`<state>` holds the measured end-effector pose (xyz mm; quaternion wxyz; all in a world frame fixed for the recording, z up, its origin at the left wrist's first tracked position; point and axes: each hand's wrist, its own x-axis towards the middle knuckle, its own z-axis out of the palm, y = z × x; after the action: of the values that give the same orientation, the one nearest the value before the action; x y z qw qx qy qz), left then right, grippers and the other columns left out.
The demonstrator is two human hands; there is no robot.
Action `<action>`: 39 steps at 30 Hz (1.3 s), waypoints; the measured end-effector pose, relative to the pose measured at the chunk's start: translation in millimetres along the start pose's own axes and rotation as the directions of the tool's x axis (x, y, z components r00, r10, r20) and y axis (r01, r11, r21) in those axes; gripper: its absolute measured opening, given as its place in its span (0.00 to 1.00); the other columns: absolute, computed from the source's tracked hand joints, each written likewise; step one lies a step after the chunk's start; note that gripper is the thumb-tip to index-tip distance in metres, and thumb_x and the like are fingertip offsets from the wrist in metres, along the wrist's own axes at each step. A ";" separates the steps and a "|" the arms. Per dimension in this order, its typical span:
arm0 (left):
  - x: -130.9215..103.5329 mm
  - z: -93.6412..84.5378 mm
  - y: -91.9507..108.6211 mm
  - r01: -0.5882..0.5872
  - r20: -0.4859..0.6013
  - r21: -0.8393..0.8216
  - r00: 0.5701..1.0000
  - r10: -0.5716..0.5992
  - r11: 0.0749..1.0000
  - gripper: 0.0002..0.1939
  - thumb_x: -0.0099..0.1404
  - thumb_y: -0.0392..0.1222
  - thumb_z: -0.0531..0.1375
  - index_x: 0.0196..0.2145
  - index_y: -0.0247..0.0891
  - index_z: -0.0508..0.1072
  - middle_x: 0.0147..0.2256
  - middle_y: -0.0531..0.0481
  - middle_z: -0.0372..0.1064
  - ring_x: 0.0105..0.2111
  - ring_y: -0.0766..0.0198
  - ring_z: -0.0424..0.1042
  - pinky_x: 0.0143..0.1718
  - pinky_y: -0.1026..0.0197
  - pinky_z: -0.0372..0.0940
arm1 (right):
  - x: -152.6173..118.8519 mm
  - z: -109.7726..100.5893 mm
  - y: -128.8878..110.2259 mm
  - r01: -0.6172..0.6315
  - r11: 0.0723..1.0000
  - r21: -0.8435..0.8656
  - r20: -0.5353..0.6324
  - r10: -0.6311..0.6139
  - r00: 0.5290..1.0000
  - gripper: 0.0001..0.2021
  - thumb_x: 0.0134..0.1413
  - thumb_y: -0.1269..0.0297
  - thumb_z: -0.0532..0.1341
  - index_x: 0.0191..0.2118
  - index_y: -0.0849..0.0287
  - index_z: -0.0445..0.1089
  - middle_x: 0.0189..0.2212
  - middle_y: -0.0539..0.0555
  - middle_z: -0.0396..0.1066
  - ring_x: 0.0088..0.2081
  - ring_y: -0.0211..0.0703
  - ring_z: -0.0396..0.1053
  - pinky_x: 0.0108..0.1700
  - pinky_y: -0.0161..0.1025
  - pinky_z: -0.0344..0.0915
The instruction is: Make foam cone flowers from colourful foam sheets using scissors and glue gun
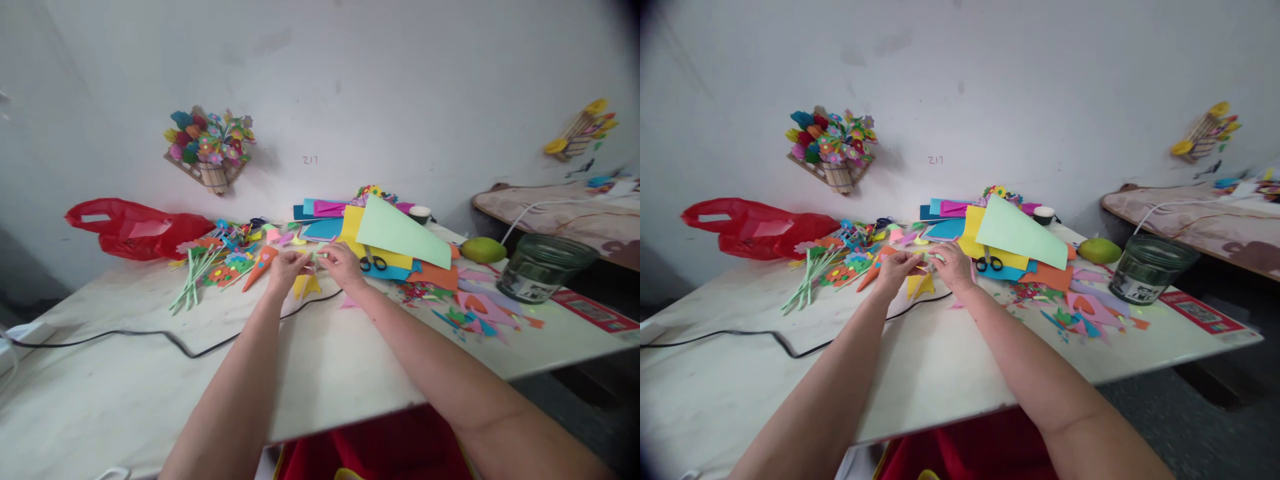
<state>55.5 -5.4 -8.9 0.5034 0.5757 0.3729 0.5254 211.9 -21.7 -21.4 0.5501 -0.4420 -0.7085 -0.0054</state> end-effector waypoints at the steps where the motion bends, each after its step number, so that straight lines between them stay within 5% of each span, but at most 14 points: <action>1: 0.2 -0.1 -0.5 -0.001 0.004 -0.003 1.000 0.001 1.000 0.18 0.48 0.49 0.69 0.24 0.32 0.70 0.23 0.45 0.74 0.21 0.63 0.73 0.29 0.60 0.69 | 0.3 -0.2 0.1 -0.010 1.000 -0.003 0.007 0.010 1.000 0.05 0.51 0.68 0.62 0.34 0.55 0.74 0.36 0.55 0.74 0.41 0.46 0.68 0.42 0.42 0.66; 21: -4.2 -1.3 1.8 0.005 0.068 0.003 0.998 -0.005 1.000 0.20 0.49 0.55 0.66 0.25 0.33 0.72 0.25 0.42 0.75 0.25 0.58 0.75 0.33 0.57 0.70 | 1.7 1.2 6.8 -0.157 0.988 -0.003 0.045 0.157 0.987 0.04 0.48 0.67 0.63 0.25 0.57 0.72 0.26 0.51 0.71 0.29 0.40 0.66 0.33 0.36 0.61; 39: -6.3 -2.1 3.0 0.021 0.094 0.048 0.995 -0.026 0.999 0.21 0.48 0.56 0.67 0.26 0.32 0.72 0.26 0.41 0.75 0.27 0.56 0.76 0.37 0.53 0.70 | 1.5 2.6 12.2 -0.115 0.991 0.068 0.049 0.112 0.993 0.05 0.51 0.65 0.60 0.27 0.57 0.70 0.25 0.50 0.71 0.28 0.40 0.66 0.33 0.36 0.61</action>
<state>52.1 -11.7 -7.6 0.5130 0.6073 0.3677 0.4825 217.6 -12.1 -27.1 0.5487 -0.4618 -0.6942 0.0610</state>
